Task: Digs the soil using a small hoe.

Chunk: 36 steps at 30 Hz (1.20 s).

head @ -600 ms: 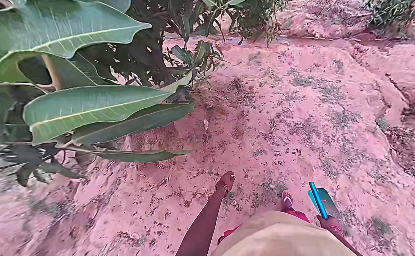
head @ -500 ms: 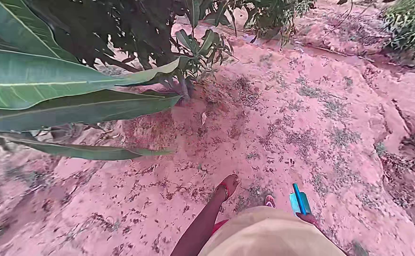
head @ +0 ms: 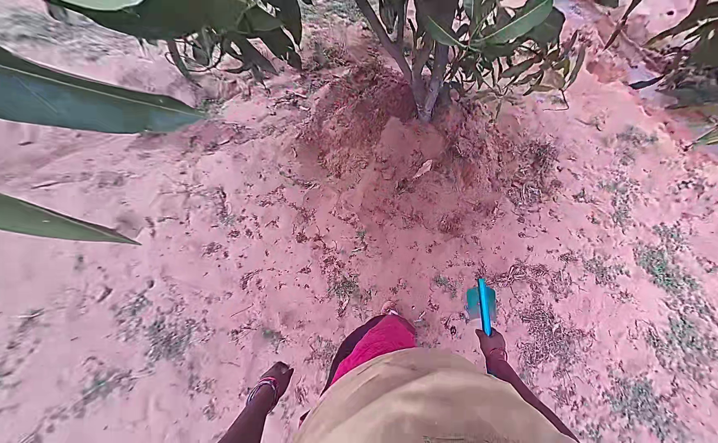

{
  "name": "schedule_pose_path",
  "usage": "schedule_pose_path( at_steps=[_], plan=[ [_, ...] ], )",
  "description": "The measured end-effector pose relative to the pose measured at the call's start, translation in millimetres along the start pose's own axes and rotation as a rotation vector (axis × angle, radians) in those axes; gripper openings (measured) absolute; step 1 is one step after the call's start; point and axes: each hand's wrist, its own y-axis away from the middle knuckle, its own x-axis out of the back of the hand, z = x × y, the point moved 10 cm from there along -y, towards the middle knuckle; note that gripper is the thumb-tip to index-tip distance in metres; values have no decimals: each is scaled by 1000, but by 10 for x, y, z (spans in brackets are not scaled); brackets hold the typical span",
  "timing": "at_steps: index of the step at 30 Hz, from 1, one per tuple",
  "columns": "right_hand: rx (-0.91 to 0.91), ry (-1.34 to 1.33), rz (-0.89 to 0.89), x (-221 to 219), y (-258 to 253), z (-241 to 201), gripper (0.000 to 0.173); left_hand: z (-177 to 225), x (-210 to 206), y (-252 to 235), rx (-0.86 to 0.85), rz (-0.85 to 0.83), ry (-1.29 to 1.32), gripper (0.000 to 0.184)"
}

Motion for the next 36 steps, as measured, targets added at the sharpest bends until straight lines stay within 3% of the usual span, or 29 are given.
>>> schedule_pose_path(
  at_steps=[5, 9, 12, 16, 18, 21, 26, 29, 32, 36],
  plan=[
    [166, 54, 55, 421, -138, -1084, 36, 585, -560, -94, 43, -182, -141, 50],
    [424, 163, 56, 784, -302, -1870, 38, 2102, -351, 163, -152, -134, 86, 48],
    [507, 345, -68, 828, -441, -2368, 38, 3093, -132, 317, -306, -86, 169, 49],
    [597, 487, -214, 842, -743, -2881, 31, 3908, 45, 477, -406, 13, 349, 47],
    [654, 531, -291, 787, -871, -3162, 28, 4047, 176, 581, -399, 97, 582, 46],
    [749, 716, -398, 769, -971, -3462, 31, 4151, 55, 780, -378, 181, 971, 43],
    [803, 1089, -465, 480, -1093, -3843, 36, 4085, -441, 829, -188, 363, 1393, 36],
    [813, 1244, -500, 66, -1198, -4073, 39, 4075, -669, 834, -75, 442, 1690, 33],
    [795, 1346, -533, -390, -1116, -4277, 44, 4080, -670, 647, 10, 433, 1835, 31],
    [830, 1305, -606, -813, -1052, -4607, 40, 4187, -246, 167, 71, 281, 1839, 34]
  ],
)
